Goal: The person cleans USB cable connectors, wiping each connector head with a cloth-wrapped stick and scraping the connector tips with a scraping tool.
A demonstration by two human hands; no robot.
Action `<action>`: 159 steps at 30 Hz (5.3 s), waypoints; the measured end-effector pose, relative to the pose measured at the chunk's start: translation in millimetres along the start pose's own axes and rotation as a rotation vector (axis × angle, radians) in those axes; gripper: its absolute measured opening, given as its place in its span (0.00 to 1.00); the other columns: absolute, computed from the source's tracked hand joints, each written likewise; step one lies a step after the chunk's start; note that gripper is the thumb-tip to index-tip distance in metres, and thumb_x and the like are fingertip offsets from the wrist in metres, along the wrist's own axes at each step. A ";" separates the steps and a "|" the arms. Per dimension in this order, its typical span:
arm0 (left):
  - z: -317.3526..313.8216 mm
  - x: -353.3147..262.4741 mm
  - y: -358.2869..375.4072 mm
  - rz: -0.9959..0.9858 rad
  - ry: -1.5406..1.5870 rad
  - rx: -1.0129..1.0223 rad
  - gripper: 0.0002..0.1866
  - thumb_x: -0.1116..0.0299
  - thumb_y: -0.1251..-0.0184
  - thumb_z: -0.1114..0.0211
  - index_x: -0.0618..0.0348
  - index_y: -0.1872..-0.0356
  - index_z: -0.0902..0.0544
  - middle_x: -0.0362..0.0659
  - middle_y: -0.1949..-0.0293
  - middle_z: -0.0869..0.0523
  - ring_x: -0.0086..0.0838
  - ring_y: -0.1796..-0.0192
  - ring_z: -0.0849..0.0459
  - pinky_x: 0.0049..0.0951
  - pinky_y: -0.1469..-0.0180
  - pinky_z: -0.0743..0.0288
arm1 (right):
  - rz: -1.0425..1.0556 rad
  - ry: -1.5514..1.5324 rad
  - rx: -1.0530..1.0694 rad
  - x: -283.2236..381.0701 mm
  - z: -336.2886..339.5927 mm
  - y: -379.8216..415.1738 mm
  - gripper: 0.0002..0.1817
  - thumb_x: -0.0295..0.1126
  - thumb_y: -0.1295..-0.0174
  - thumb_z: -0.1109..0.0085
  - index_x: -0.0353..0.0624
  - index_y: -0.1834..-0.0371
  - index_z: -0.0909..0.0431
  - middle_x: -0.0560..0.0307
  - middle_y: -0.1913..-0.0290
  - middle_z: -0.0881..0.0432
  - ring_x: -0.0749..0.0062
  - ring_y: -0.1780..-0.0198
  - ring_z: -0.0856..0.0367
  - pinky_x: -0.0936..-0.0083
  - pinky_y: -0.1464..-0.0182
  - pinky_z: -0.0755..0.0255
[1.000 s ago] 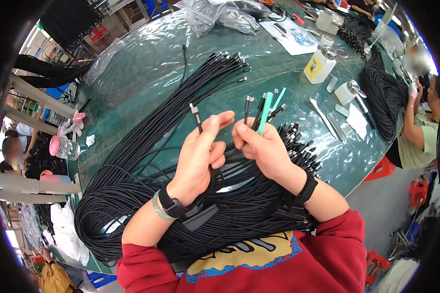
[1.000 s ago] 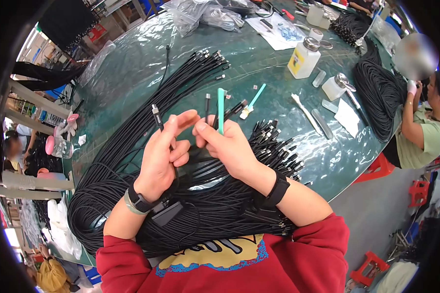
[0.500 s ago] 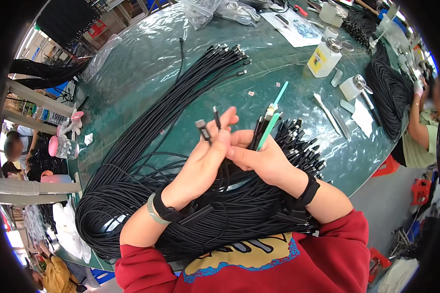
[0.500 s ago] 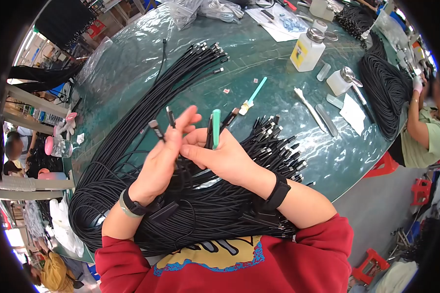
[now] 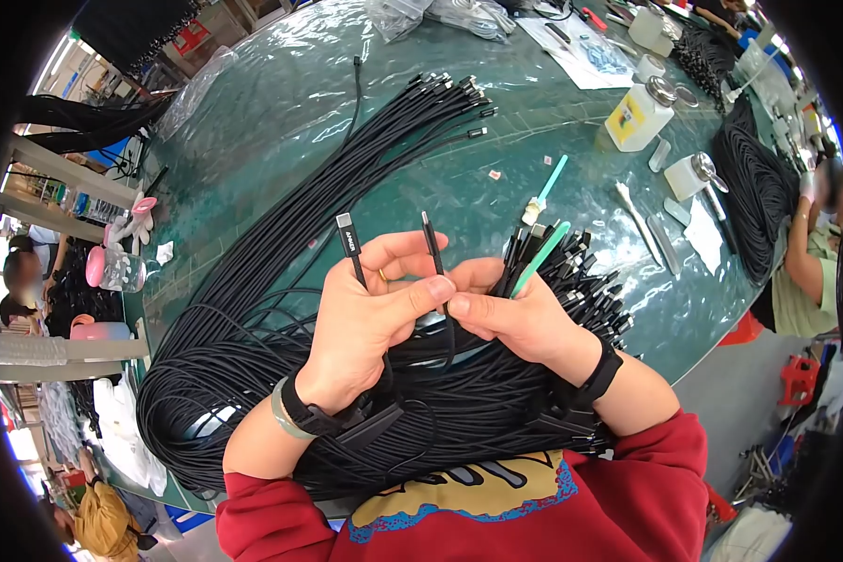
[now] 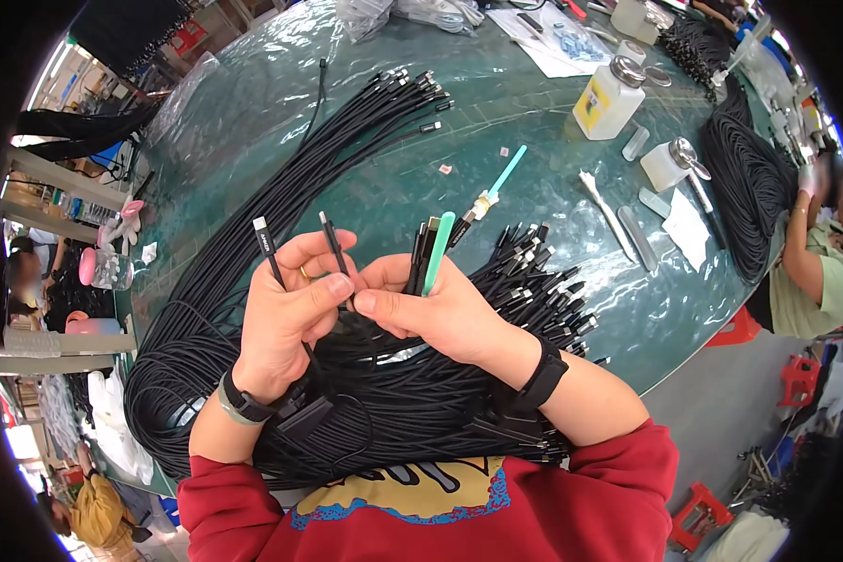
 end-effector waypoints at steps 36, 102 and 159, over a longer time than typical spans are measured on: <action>-2.8 8.4 -2.5 0.047 0.144 0.305 0.07 0.72 0.42 0.42 0.66 0.67 0.23 0.42 0.72 0.19 0.11 0.84 0.38 0.12 0.85 0.51 | -0.179 0.097 -0.061 2.8 -3.9 7.8 0.08 0.23 0.56 0.34 0.36 0.79 0.27 0.60 0.77 0.24 0.82 0.73 0.27 0.85 0.70 0.33; 1.6 -7.6 2.6 -0.175 -0.009 0.048 0.14 0.79 0.49 0.38 0.65 0.59 0.27 0.44 0.74 0.19 0.23 0.70 0.20 0.17 0.68 0.28 | 0.012 0.192 -0.002 3.6 -6.1 6.1 0.09 0.29 0.48 0.40 0.34 0.66 0.23 0.61 0.76 0.25 0.81 0.74 0.29 0.84 0.72 0.35; -20.1 36.4 -5.3 0.032 -0.024 0.359 0.07 0.67 0.38 0.46 0.61 0.71 0.28 0.39 0.74 0.24 0.20 0.74 0.26 0.19 0.68 0.31 | -0.297 1.513 -0.497 63.1 135.1 -27.2 0.20 0.42 0.62 0.35 0.32 0.78 0.24 0.47 0.80 0.23 0.59 0.77 0.25 0.73 0.71 0.32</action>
Point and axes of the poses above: each hand's wrist, its own y-axis away from the middle knuckle, its own z-axis out of the back of the hand, x = y × z, the point moved 6 cm from there along -y, towards the middle knuckle
